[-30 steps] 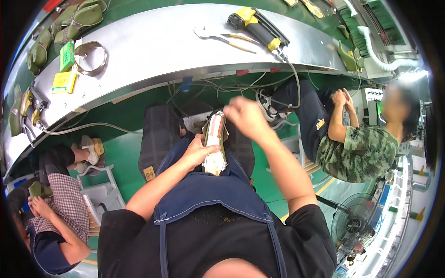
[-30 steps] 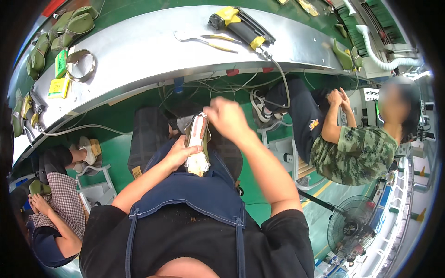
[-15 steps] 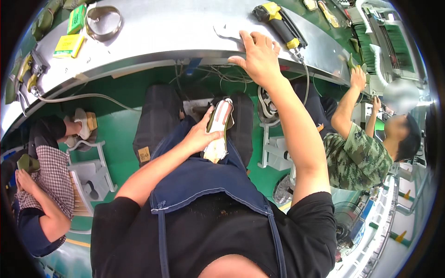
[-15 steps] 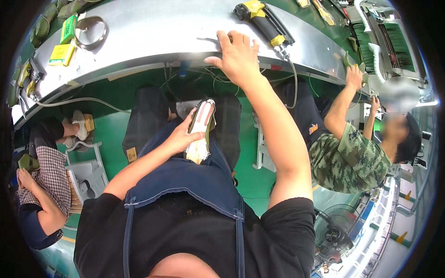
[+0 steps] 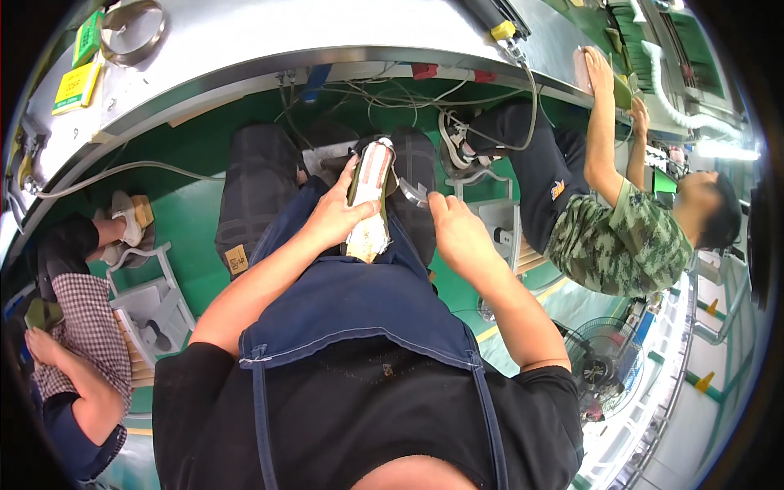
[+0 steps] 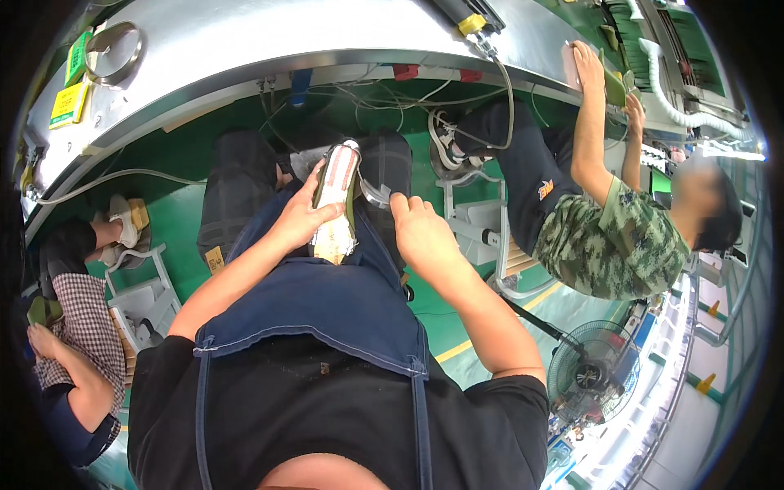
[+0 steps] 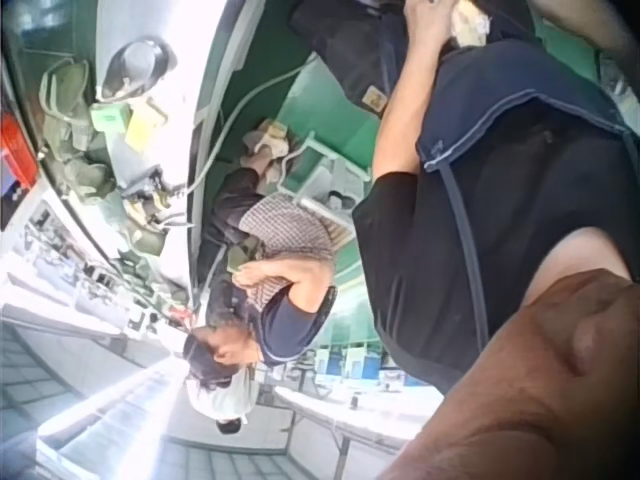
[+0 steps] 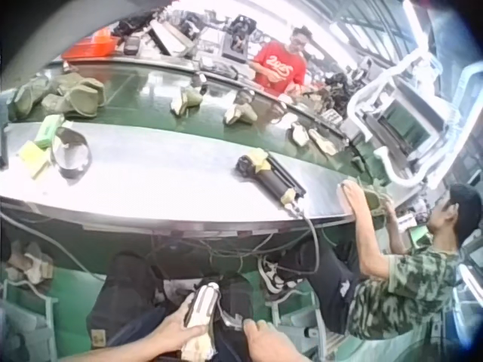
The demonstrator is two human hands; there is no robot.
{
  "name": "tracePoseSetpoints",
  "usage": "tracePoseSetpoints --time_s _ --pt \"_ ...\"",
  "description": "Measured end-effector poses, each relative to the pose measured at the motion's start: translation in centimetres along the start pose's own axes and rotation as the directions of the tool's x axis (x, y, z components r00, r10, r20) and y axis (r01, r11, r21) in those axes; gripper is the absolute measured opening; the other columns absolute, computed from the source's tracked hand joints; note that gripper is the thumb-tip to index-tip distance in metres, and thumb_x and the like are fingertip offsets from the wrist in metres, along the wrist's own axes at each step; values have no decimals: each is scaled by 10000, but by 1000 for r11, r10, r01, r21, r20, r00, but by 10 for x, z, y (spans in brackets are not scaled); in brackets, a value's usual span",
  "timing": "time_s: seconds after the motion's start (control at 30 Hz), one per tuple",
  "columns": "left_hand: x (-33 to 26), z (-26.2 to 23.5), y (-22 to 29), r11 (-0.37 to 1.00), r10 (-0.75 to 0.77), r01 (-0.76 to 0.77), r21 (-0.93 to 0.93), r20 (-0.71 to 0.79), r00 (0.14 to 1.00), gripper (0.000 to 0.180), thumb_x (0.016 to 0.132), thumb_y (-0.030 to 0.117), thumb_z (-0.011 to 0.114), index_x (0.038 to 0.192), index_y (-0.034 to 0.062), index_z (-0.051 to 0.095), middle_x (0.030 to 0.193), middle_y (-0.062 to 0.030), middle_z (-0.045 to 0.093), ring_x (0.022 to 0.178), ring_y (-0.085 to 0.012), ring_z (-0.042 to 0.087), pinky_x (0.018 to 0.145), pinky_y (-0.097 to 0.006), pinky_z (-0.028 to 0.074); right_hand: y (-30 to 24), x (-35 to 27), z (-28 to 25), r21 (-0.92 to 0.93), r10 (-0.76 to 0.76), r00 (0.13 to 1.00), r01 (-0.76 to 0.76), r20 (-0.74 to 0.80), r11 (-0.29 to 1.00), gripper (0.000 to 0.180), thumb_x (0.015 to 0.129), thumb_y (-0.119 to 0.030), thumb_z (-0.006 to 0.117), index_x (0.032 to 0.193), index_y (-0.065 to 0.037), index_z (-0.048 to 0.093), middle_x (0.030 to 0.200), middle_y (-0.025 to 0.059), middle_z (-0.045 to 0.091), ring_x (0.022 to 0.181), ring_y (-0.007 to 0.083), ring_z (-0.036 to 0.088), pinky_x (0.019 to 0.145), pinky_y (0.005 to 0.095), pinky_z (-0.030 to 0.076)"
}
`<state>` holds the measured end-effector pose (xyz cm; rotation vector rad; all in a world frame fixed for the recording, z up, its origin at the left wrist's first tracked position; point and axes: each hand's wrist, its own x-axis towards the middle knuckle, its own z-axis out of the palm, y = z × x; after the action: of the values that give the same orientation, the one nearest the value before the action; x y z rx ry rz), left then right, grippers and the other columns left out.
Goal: The person assembles green slipper sandals by attaching a silver metallic strap to the sole. They use a pneumatic nail gun to secure the strap and a metal tool to adjust the fit. The person handles the slipper with both hands, aligning the strap before fastening it, and places the finished unit on a nearby table.
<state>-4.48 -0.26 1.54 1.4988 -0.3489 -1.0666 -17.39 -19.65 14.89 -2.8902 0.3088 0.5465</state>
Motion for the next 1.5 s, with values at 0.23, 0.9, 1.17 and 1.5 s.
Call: tracePoseSetpoints --time_s 0.23,0.9,1.17,1.5 --pt "1 0 2 998 57 -57 9 -9 998 1052 840 293 755 1692 92 171 1450 -239 607 1343 -317 602 1143 -372 426 1 -5 23 -84 73 997 -73 -4 994 309 912 -10 537 1214 54 518 1056 251 622 1022 412 637 860 478 576" --pt "1 0 7 999 31 -30 26 -10 999 1050 844 316 764 1694 111 183 1437 -263 610 1326 -344 618 1132 -379 441 -7 1 22 -103 83 997 -82 2 991 291 920 -52 544 1186 64 537 1033 243 625 980 402 652 770 466 608" --pt "4 0 3 998 55 -54 37 -22 998 1062 842 353 773 1689 92 187 1462 -287 584 1369 -371 584 1152 -389 424 -7 4 17 -106 76 995 -69 64 992 178 923 -53 547 1086 17 531 992 231 671 925 402 715 747 469 621" --pt "-1 -1 16 999 -6 7 36 -7 1000 994 863 220 772 1683 83 229 1488 -192 574 1349 -249 566 1146 -334 406 -12 9 8 97 65 978 -86 197 992 150 1040 -114 489 1065 33 505 971 292 685 887 473 707 781 546 570"
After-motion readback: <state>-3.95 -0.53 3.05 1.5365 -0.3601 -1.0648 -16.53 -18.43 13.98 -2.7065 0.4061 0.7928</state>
